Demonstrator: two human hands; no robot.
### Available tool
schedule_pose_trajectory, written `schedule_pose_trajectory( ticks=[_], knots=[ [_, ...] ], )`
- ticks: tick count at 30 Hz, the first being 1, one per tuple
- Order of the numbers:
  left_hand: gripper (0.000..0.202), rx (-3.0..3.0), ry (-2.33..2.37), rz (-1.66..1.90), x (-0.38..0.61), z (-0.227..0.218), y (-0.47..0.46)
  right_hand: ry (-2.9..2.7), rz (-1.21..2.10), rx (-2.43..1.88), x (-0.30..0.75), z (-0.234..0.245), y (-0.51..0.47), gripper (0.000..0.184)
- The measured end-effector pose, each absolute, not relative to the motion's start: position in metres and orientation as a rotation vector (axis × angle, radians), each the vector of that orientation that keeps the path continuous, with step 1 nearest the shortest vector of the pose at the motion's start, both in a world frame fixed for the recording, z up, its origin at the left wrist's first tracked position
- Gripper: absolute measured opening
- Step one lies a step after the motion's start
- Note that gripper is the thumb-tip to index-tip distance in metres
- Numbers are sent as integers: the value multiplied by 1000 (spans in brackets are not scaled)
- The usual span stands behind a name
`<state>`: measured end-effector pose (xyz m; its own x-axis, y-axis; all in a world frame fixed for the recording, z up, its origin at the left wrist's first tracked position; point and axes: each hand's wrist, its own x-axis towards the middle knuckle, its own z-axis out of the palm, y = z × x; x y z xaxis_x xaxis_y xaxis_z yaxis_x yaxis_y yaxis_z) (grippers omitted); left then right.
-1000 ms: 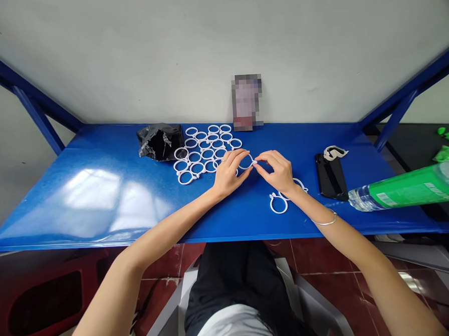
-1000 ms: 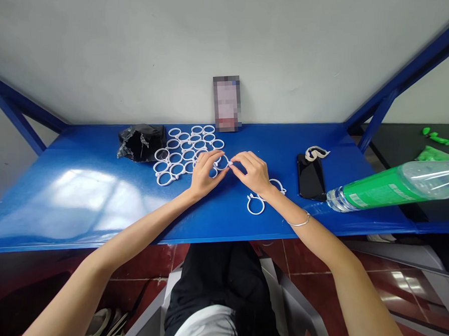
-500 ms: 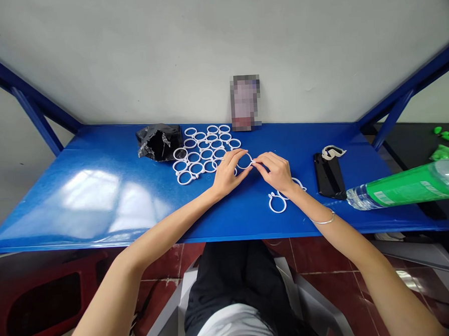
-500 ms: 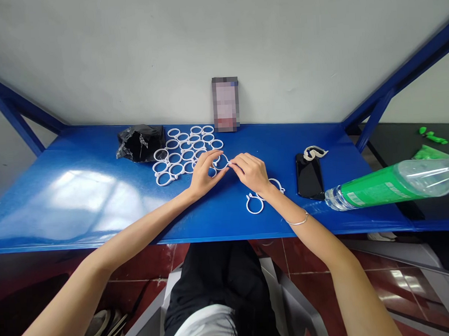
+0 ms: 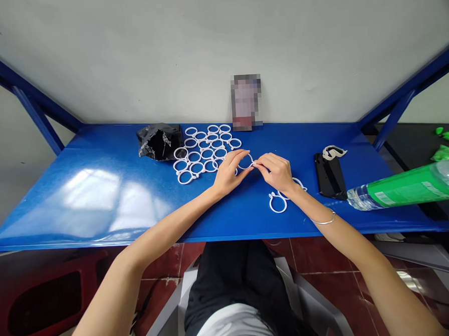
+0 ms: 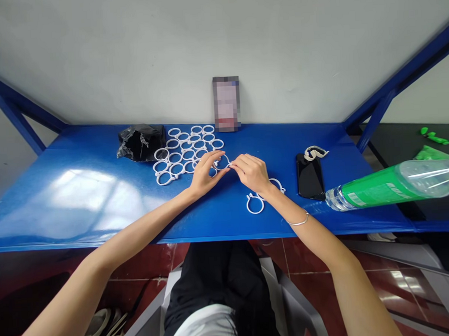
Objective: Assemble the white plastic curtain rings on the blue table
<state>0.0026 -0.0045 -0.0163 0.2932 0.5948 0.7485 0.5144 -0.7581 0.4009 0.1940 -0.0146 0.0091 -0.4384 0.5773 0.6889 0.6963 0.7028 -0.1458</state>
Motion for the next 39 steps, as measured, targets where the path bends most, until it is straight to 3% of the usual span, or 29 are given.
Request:
schedule_pose_trajectory(
  ticks=[30, 39],
  knots=[
    [35, 2487, 992, 1459, 2, -15, -4, -2193, -142, -1017, 194, 8, -15, 29],
    [34, 2493, 991, 1470, 2, -14, -3, -2162, -132, -991, 194, 9, -16, 23]
  ],
)
